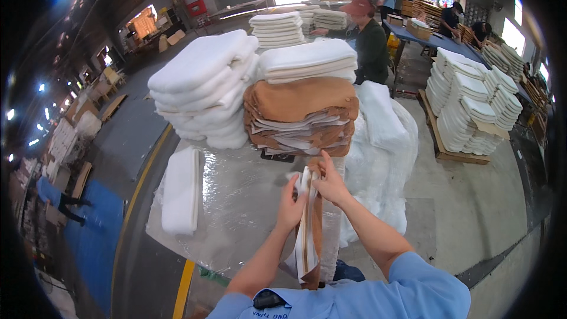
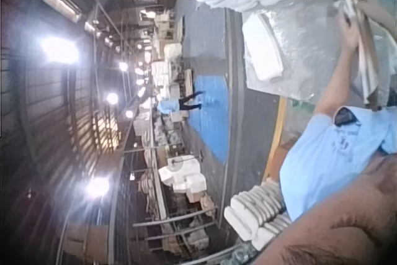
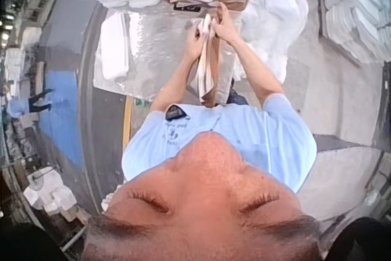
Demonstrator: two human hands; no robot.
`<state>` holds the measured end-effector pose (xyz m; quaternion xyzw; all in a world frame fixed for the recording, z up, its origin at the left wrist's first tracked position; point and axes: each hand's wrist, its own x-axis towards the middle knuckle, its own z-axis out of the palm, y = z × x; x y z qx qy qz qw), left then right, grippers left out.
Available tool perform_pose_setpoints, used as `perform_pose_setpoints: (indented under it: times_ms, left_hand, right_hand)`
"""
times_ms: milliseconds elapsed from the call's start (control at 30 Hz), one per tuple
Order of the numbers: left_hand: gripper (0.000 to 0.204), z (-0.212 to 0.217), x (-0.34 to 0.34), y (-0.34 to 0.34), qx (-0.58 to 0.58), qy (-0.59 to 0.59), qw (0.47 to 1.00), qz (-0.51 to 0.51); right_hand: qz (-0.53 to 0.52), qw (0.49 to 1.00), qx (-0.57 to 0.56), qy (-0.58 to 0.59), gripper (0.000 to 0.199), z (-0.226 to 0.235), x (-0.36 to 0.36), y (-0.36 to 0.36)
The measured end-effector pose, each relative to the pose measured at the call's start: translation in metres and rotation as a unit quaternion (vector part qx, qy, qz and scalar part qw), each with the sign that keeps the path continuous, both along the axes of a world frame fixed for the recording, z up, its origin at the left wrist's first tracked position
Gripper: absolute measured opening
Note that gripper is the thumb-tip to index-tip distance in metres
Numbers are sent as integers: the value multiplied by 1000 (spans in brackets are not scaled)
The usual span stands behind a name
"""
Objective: The person folds brown cushion covers one at a time on a table, aligning edges and stacking them. The person also handles white cushion covers, folding and stacking them separately.
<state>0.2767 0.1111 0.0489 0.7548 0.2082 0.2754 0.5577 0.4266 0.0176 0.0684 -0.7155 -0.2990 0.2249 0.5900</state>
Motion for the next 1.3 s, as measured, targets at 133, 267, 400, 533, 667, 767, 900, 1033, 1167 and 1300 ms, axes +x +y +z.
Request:
perform_pose_setpoints:
  times_ms: [133, 267, 400, 533, 667, 767, 900, 1033, 1167, 1300]
  left_hand:
    - [49, 9, 61, 26, 155, 65, 984, 60]
    - [29, 13, 88, 32, 190, 69, 979, 31]
    - [17, 18, 105, 35, 213, 59, 975, 10]
    - [10, 13, 110, 26, 226, 11, 974, 18]
    - [6, -1, 101, 29, 136, -83, 986, 56]
    - [6, -7, 94, 30, 121, -100, 984, 78]
    - [5, -9, 91, 32, 120, -110, 982, 92]
    - [7, -4, 98, 26, 113, -93, 986, 77]
    - [6, -6, 89, 41, 145, -81, 982, 95]
    - [20, -17, 70, 57, 34, -99, 986, 133]
  right_hand:
    - [-27, 999, -44, -14, 44, -1, 20, -7]
    - [4, 989, -148, -9, 27, 10, 33, -12]
    - [44, 989, -137, 36, 35, 4, 39, -10]
    - [57, 988, -106, -101, 35, -7, 42, -12]
    - [141, 964, -170, -149, 38, 3, 41, -9]
    - [206, 946, -165, -188, 37, 12, 39, -13]
    - [218, 962, -105, -124, 39, -2, 48, -10]
    - [114, 972, 46, 199, 34, -22, 100, -3]
    - [87, 979, 69, 170, 30, -38, 72, 53]
    - [97, 984, 59, 138, 34, -62, 74, 74]
